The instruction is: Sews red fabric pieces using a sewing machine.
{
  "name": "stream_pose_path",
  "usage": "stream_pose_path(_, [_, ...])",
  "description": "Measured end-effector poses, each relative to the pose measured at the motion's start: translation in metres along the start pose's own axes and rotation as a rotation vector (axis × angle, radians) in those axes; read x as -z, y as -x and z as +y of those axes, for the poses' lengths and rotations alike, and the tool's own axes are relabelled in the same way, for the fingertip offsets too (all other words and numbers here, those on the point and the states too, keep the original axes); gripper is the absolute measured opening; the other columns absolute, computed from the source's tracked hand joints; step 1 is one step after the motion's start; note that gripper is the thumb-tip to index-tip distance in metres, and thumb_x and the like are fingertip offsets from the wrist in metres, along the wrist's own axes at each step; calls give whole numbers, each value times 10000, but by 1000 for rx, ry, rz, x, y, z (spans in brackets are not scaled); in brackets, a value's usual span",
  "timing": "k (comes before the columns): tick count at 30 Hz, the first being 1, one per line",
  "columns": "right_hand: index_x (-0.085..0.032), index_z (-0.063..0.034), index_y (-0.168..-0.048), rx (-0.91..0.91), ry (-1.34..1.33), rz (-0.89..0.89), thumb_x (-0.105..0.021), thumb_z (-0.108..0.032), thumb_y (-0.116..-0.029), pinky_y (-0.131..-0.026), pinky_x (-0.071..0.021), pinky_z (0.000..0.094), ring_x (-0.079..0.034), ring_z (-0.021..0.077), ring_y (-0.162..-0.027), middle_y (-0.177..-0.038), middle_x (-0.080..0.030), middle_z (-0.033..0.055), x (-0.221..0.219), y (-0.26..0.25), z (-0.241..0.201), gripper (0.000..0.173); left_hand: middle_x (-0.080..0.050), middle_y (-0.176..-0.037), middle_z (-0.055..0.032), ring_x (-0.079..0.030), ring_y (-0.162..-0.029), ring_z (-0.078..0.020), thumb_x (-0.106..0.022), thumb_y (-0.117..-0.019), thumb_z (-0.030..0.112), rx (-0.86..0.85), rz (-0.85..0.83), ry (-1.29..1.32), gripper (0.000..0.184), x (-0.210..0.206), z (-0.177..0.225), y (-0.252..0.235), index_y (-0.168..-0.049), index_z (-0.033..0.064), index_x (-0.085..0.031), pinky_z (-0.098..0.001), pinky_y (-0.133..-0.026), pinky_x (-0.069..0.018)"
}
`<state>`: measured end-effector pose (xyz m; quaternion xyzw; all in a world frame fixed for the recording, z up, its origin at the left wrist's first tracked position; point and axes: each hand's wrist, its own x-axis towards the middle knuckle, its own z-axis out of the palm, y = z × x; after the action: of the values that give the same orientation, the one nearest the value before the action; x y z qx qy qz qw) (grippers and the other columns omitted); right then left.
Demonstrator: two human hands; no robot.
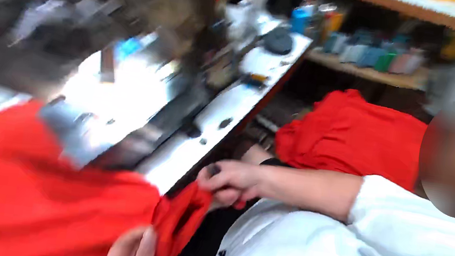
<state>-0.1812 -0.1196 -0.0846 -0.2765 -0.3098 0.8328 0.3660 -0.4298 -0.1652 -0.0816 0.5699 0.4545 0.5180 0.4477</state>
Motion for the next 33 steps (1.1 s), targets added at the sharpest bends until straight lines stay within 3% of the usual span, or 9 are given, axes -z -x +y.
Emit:
stream_pose_path(3, [-568,-147,-946,-61,-71,-240,-410,-193,-1076,-411,-365,109,-433,-38,-432,-598,-512,-81,2,-5,15,210,-740,-959,71,-710,-861,-42,-651,-991,143,17,113,278,111,7,6,9,-1074,196,-702,-226,-776,-613])
stream_pose_path(7, [-606,-103,-1019,66,154,-217,-527,-107,-1035,-427,-356,110,-431,-36,-462,-667,-561,-47,-8,3,14,81,-756,-989,28,-720,-907,-61,-704,-965,167,-69,65,396,103,19,6,32,-1055,146,-751,-230,-818,-609])
stream_pose_path(13, [-627,-44,-971,321,515,-186,-743,24,-848,-599,-486,141,-580,9,-667,-769,-611,-22,-28,11,1,182,-709,-977,103,-653,-896,-17,-815,-860,129,-181,33,-11,219,26,9,43,-1073,172,-791,-167,-805,-567])
stream_pose_path(18, [-741,2,-1005,319,839,-83,-714,67,-866,-701,-558,160,-665,23,-800,-906,-726,36,-42,4,-10,155,-650,-905,15,-628,-900,-18,-716,-945,131,-425,199,-482,153,26,-7,47,-1068,52,-761,-202,-901,-540])
stream_pose_path(22, [-803,-79,-992,426,1274,-81,-731,-172,-946,-739,-535,224,-641,71,-836,-897,-693,34,-50,-25,-8,126,-639,-1132,64,-576,-1220,-93,-586,-1025,142,-428,280,-381,121,24,-30,40,-1075,153,-696,-352,-1139,-429])
stream_pose_path(23, [-801,-97,-1006,485,1425,-93,-692,-218,-978,-743,-555,292,-653,119,-854,-940,-684,44,-55,-35,-11,165,-653,-1182,79,-566,-1256,-92,-526,-1042,109,-366,306,-243,167,21,-30,32,-1099,148,-678,-335,-1140,-427])
stream_pose_path(26, [-741,-63,-1070,780,1583,-152,-656,-119,-966,-717,-579,416,-715,222,-886,-995,-725,90,-83,-62,-30,146,-691,-990,109,-685,-960,-22,-389,-1066,54,-154,545,34,193,19,12,-18,-1115,112,-566,-262,-876,-589])
stream_pose_path(30, [-658,-74,-1367,1246,1338,-166,-697,-1,-874,-582,-555,375,-681,205,-675,-794,-713,72,-118,-77,-50,500,-671,-1069,-90,-637,-1066,-136,-506,-1054,59,-780,549,-644,189,75,75,-96,-1096,-77,-630,-323,-959,-514])
stream_pose_path(33, [-726,-67,-1243,995,1385,60,-659,-37,-934,-653,-593,441,-720,231,-736,-838,-743,102,-104,-90,-51,318,-670,-1129,-195,-632,-1093,-278,-558,-1051,131,-898,199,-1008,214,60,91,-169,-1110,-14,-705,-406,-963,-496])
